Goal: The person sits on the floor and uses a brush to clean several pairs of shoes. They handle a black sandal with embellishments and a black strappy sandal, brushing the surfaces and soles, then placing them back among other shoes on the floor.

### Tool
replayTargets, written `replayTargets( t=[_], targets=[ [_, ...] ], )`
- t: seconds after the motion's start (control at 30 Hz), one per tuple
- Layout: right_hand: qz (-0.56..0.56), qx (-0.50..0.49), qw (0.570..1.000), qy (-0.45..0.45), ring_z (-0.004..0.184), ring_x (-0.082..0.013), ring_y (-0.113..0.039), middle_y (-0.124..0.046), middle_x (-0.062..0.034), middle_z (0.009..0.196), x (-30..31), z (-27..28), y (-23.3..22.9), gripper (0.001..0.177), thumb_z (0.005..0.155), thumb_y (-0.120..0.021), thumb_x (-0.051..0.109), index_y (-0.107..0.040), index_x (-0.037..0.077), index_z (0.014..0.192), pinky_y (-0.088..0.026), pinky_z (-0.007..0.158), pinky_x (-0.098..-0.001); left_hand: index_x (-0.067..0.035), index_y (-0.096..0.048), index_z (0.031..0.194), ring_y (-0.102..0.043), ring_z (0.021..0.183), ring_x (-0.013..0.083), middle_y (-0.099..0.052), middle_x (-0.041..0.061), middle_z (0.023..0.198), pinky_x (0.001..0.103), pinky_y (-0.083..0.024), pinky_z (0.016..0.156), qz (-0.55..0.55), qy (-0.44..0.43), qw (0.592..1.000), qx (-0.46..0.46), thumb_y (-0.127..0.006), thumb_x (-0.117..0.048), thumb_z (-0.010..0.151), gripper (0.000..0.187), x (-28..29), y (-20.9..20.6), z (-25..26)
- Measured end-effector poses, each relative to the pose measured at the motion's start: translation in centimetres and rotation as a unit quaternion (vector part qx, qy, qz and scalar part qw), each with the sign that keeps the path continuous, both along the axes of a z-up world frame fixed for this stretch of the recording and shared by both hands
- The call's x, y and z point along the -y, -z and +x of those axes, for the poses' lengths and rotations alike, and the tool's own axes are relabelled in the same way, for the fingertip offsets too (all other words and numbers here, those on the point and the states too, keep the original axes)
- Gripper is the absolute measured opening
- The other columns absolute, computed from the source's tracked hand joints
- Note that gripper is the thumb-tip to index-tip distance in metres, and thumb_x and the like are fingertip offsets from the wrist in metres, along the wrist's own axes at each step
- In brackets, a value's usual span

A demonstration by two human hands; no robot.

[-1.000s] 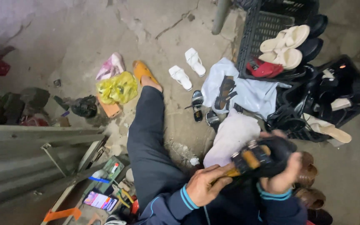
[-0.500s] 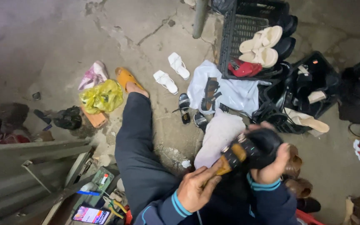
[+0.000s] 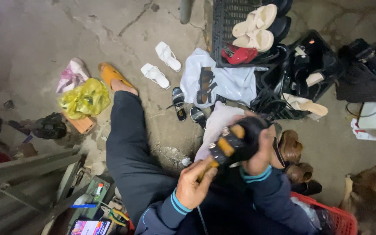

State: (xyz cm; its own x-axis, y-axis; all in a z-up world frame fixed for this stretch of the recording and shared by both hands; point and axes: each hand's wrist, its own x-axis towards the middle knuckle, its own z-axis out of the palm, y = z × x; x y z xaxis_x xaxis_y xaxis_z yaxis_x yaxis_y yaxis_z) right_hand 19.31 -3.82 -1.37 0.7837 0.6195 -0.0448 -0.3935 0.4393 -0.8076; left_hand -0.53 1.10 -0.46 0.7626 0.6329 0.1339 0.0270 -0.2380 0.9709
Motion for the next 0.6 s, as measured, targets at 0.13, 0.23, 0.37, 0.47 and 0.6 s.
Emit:
replayTargets(
  t=[0.13,0.23,0.37,0.47,0.6],
  targets=[
    [-0.019,-0.024,0.999,-0.030,0.103,-0.0338,-0.069,-0.069,-0.0236,0.119,0.3,1.1,1.2,0.061,0.101,-0.050,0.050,-0.054,-0.001,0.135,-0.057,0.093,-0.0462,-0.002,-0.062,0.136,-0.067,0.089,0.0215,-0.070,0.012,0.101,0.034,-0.052,0.083,-0.007,0.006,1.000,0.001,-0.063,-0.010,0.100,0.037,-0.9,-0.1,-0.9],
    [-0.074,-0.019,0.997,0.024,0.103,-0.0303,-0.069,-0.071,-0.0209,0.115,0.0,3.9,1.1,0.051,0.099,-0.056,0.044,-0.058,0.005,0.132,-0.057,0.095,-0.0419,-0.002,-0.067,0.129,-0.075,0.106,0.0235,-0.075,0.014,0.117,0.032,-0.056,0.097,0.009,0.028,0.999,-0.046,-0.066,-0.013,0.097,0.033,-2.8,2.2,-5.0],
    [-0.060,0.040,0.995,0.067,0.101,-0.0349,-0.070,-0.068,-0.0154,0.110,-2.1,7.5,-1.2,0.036,0.097,-0.064,0.030,-0.056,0.007,0.125,-0.061,0.099,-0.0488,-0.005,-0.071,0.129,-0.066,0.119,0.0116,-0.073,0.010,0.130,0.028,-0.049,0.108,-0.086,-0.202,0.963,-0.157,-0.073,-0.017,0.090,0.041,-5.1,5.0,-10.8],
    [-0.197,0.256,0.945,0.049,0.105,-0.0253,-0.067,-0.067,-0.0169,0.113,-4.1,10.2,-3.1,0.038,0.102,-0.058,0.041,-0.054,0.010,0.124,-0.060,0.098,-0.0361,0.001,-0.062,0.137,-0.059,0.129,0.0173,-0.065,0.014,0.139,0.030,-0.043,0.114,-0.095,-0.379,0.901,-0.187,-0.066,-0.013,0.095,0.044,-5.9,6.2,-14.1],
    [-0.252,0.397,0.882,-0.006,0.104,-0.0240,-0.065,-0.067,-0.0160,0.113,-7.8,14.2,-4.5,0.033,0.111,-0.048,0.035,-0.050,0.006,0.127,-0.056,0.097,-0.0356,0.000,-0.061,0.145,-0.051,0.064,0.0046,-0.062,0.004,0.072,0.019,-0.043,0.065,-0.129,-0.482,0.857,-0.130,-0.062,-0.013,0.103,0.044,-5.2,11.7,-17.3]
  ],
)
